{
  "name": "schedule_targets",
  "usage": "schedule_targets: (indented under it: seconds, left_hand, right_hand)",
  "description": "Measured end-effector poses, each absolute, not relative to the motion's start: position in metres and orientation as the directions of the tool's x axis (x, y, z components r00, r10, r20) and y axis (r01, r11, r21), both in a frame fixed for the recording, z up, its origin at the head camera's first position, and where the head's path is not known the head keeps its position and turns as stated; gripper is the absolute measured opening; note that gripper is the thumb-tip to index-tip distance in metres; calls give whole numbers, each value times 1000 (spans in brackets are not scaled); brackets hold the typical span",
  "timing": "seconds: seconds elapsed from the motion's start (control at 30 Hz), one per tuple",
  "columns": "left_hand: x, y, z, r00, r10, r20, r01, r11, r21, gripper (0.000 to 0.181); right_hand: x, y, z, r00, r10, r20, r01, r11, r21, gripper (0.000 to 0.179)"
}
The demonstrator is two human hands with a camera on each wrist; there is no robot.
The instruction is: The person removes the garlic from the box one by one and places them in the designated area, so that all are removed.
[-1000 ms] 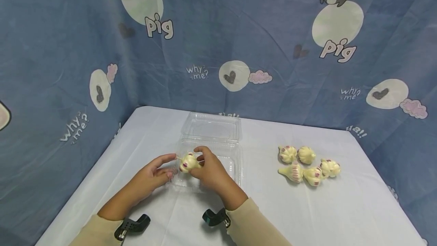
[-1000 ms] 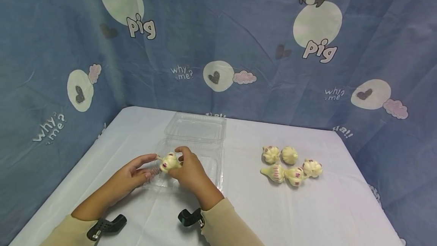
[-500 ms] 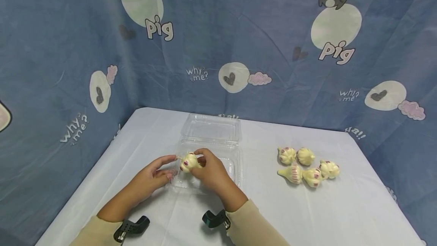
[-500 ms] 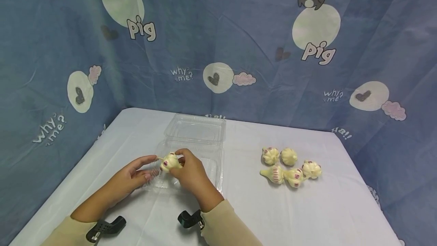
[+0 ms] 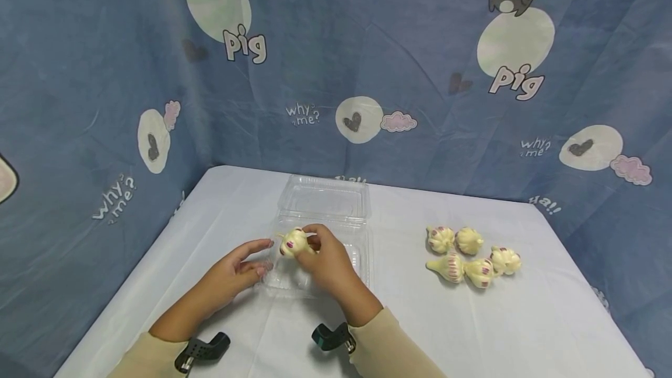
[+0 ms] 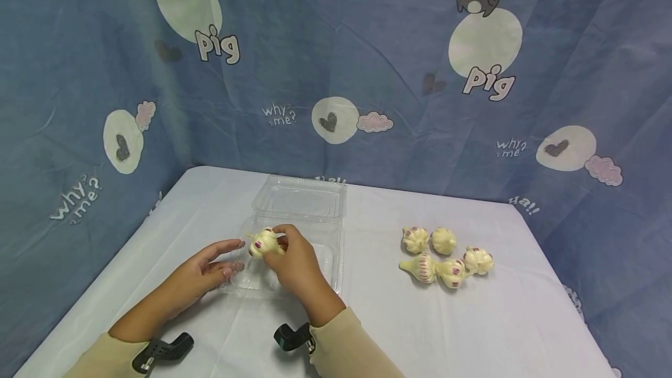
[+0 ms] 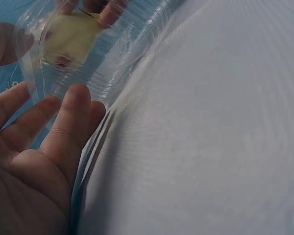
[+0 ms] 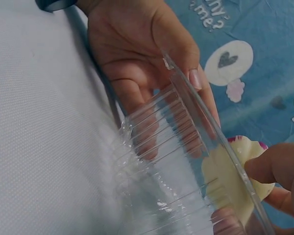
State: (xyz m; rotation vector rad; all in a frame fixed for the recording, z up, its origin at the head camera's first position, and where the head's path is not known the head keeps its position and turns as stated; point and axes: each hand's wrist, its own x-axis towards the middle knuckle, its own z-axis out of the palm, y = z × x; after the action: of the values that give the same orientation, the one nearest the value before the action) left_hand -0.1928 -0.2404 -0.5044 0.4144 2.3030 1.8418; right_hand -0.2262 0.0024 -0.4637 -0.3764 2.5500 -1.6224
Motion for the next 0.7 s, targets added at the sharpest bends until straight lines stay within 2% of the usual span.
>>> schedule_targets:
  seconds: [0.7]
  left_hand:
    - [-194,-242,-506,-946,320,49,120,206,971,62]
  right_hand:
    - [-223,4,-454,-979,-181,92,-152,355,-922,45]
